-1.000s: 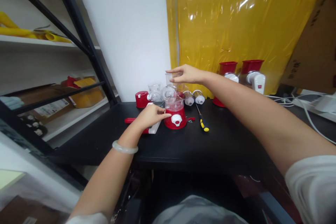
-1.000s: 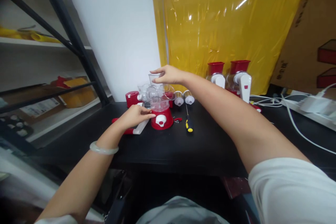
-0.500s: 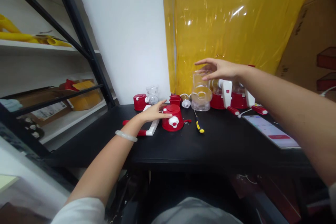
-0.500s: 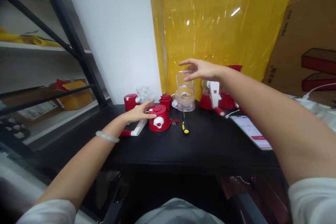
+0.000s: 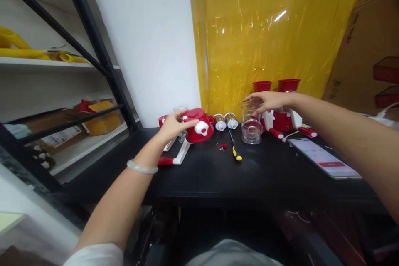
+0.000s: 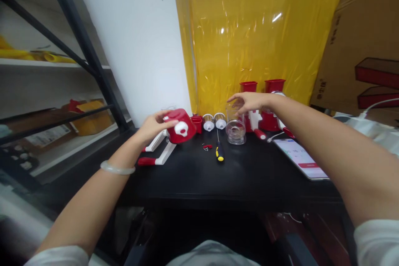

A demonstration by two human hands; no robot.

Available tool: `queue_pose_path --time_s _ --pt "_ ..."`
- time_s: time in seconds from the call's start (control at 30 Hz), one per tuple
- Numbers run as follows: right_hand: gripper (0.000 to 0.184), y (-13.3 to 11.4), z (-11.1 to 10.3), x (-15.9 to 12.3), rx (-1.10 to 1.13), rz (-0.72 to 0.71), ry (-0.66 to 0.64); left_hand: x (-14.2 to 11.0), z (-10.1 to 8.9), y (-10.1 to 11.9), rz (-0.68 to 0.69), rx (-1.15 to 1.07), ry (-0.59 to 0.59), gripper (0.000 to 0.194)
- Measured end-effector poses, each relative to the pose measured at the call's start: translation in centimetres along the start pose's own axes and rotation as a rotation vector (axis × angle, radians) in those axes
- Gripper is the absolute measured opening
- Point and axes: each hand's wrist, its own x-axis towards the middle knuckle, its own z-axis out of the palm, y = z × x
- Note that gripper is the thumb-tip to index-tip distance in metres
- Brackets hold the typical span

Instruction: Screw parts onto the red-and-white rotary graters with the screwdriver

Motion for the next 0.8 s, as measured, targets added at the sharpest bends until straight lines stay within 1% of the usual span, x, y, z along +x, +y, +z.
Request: queue_pose_path --time_s 0.03,0.1,0.13,0.17,0.23,0.33,0.4,0.43,0.5,0.57,0.67,0.73,0.8 --pt "0.091 0.0 0.1 0.1 -0.016 0.004 0.007 0.0 -0.9 0.6 -0.007 0.022 0.092 0.076" --pt "0.089 -0.1 0.3 0.3 -0.065 0.010 0.015 0.3 -3.2 1.2 0.011 0.117 0.254 0.080" --pt "0.088 -0.2 0.4 0.3 -0.096 0.017 0.017 0.6 -4.6 1.2 0.023 0.169 0.308 0.083" --pt "0.087 -0.3 0.4 0.3 -0.126 0.024 0.018 0.9 -6.2 1.0 0.020 0.211 0.333 0.087" --pt "0.085 -0.5 0.5 0.4 -0.175 0.041 0.017 1.6 -9.4 -0.1 -0.013 0.254 0.308 0.092" --pt "0.084 -0.4 0.6 0.5 -0.234 0.063 0.021 2.4 -13.8 -2.9 -0.116 0.181 0.192 0.090" --pt "0.084 -0.2 0.6 0.7 -0.258 0.061 0.020 2.7 -15.9 -4.8 -0.196 0.136 0.114 0.090" --pt "0.084 0.0 0.6 0.8 -0.262 0.052 0.016 2.7 -16.7 -5.7 -0.229 0.133 0.078 0.090" --pt "0.082 0.1 0.6 0.9 -0.259 0.032 0.002 2.7 -17.6 -7.0 -0.288 0.138 0.061 0.092" --pt "0.080 0.2 0.6 1.1 -0.263 0.031 -0.010 2.6 -18.0 -7.7 -0.343 0.128 0.017 0.095" --pt "0.076 0.1 0.7 1.2 -0.287 0.061 -0.026 2.5 -17.9 -8.0 -0.421 0.126 -0.055 0.100" --pt "0.077 0.2 0.8 1.3 -0.296 0.074 -0.034 2.5 -17.8 -8.1 -0.450 0.121 -0.081 0.102" --pt "0.078 0.4 0.9 1.5 -0.323 0.054 -0.003 2.6 -17.6 -8.2 -0.463 0.100 -0.102 0.101"
